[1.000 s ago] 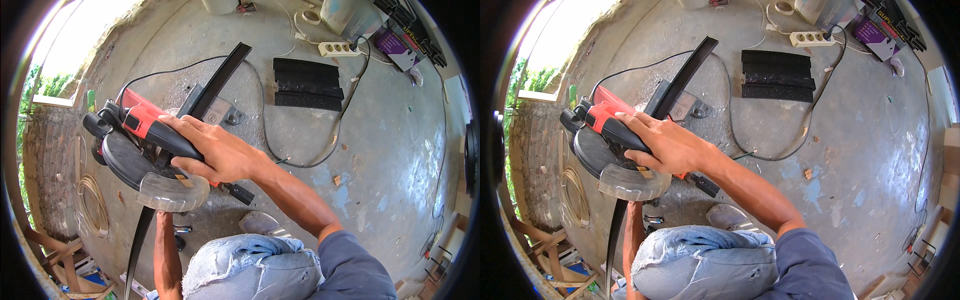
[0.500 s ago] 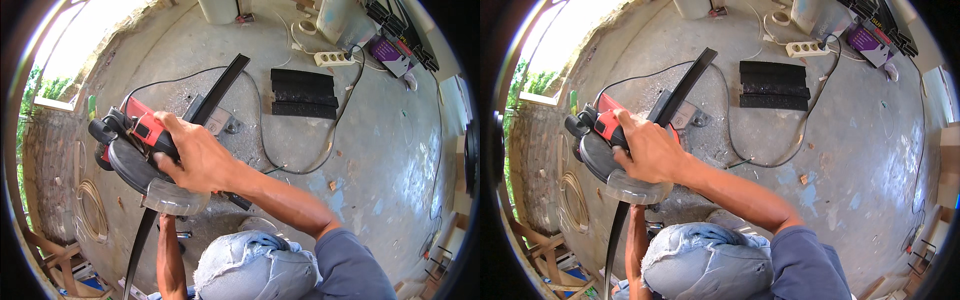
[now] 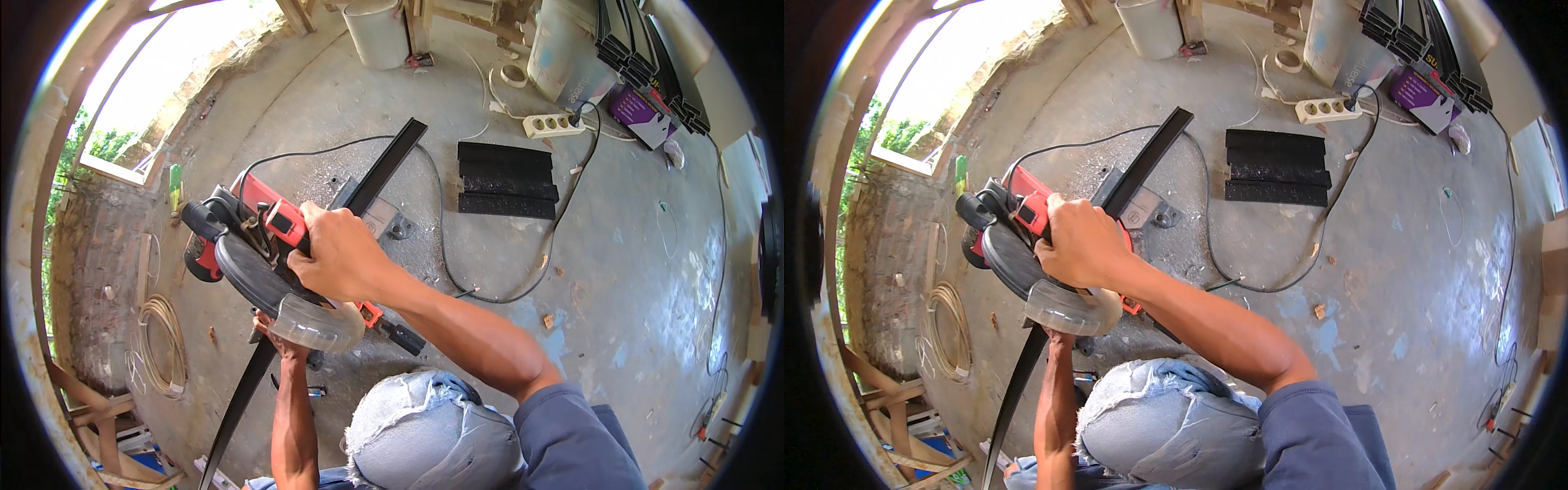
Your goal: The person measures a black metal trim piece using a tape measure and a pencil, and then cuts the piece using a miter saw.
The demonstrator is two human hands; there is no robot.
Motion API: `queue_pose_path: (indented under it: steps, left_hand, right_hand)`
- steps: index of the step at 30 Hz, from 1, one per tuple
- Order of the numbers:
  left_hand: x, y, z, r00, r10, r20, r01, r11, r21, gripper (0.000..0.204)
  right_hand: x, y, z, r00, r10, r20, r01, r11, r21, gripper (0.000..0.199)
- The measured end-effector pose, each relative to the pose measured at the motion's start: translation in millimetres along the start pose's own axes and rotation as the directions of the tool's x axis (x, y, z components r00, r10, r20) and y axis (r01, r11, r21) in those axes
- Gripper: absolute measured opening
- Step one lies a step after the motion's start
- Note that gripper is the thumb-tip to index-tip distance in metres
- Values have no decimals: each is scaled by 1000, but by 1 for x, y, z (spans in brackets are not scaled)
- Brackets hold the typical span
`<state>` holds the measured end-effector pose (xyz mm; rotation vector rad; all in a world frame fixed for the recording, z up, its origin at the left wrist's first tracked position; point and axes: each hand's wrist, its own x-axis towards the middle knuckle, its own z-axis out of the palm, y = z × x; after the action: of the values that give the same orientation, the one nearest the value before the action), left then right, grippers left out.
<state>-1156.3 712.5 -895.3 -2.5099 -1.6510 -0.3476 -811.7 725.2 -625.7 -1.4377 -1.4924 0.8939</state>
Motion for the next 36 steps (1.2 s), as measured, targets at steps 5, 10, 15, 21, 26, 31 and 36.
queue_pose_path:
  steps: [5, 10, 15, 21, 26, 31, 36]
  left_hand:
    - [12, 17, -12, 998, -48, -41, 47, 999, -25, 43]
    - [19, 30, -28, 997, -6, -81, 6, 1000, -6, 40]
    - [24, 39, -47, 998, -15, -58, 13, 999, -40, 39]
    - [25, 35, -38, 994, -13, -109, 16, 1000, 23, 34]
    - [28, 38, -34, 992, -18, -128, 13, 999, -43, 38]
    - [19, 33, -22, 986, -164, -17, 149, 929, -338, 46]
    - [12, 30, -17, 991, -134, -19, 121, 942, -314, 50]
  right_hand:
    - [0, 1, 1, 1000, 4, -15, -3, 997, 79, 42]
    - [1, -1, -2, 995, 98, 18, -99, 983, 154, 83]
    - [3, -1, -1, 993, 112, 33, -116, 979, 166, 85]
    - [8, -5, -2, 983, 154, 105, -168, 975, 147, 86]
    - [29, -24, -4, 980, 160, 122, -167, 985, 51, 83]
    - [45, -48, -10, 978, 160, 131, -163, 987, 8, 82]
    - [45, -53, -13, 977, 168, 135, -172, 985, 17, 79]
